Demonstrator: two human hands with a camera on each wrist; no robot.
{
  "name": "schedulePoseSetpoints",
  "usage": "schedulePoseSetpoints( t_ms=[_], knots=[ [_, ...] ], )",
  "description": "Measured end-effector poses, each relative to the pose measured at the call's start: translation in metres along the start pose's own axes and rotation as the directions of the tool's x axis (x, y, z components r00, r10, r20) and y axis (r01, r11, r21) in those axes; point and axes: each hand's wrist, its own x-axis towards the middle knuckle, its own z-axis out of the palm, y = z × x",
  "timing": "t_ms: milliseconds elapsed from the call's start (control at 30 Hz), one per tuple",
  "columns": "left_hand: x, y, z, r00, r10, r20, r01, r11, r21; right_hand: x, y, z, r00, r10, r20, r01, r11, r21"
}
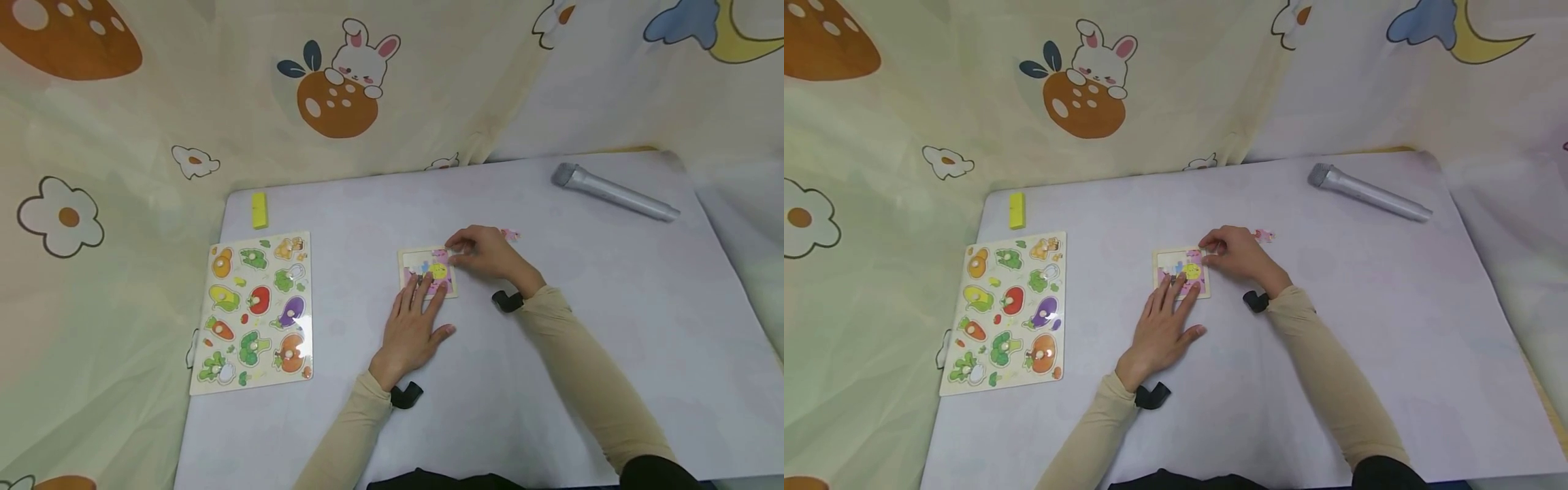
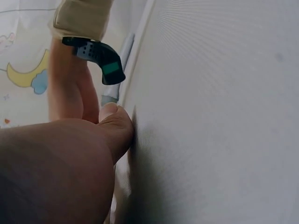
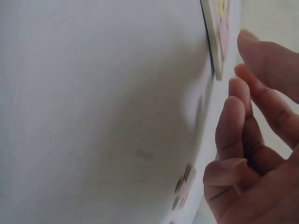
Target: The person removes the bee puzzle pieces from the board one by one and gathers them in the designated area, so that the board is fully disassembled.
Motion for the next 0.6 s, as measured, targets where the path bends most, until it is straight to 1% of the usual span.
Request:
schedulePoseSetpoints(
  t_ms=[167,267,333,467,600],
  knots=[
    [0.001,0.001,-0.002,0.999,-0.016,0.031,0.016,1.0,0.007,0.005,-0.006,0.007,1.0,-0.014,0.016,0.015,0.999,-0.047],
    [0.001,0.001,-0.002,0.999,-0.016,0.028,0.016,1.0,0.005,0.007,-0.009,0.009,1.0,-0.009,0.025,0.011,0.995,-0.097],
    [0.001,0.001,-0.002,1.0,-0.015,0.027,0.015,1.0,0.002,0.008,-0.01,0.009,0.999,0.008,0.035,-0.004,0.994,-0.113],
    [0.0,0.001,-0.002,0.999,-0.022,0.035,0.022,1.0,0.0,0.009,-0.012,0.01,0.998,0.028,0.059,-0.021,0.994,-0.108],
    [0.0,0.001,-0.002,0.999,-0.024,0.033,0.024,1.0,0.005,0.01,-0.013,0.011,0.998,0.026,0.058,-0.021,0.996,-0.087]
  ],
)
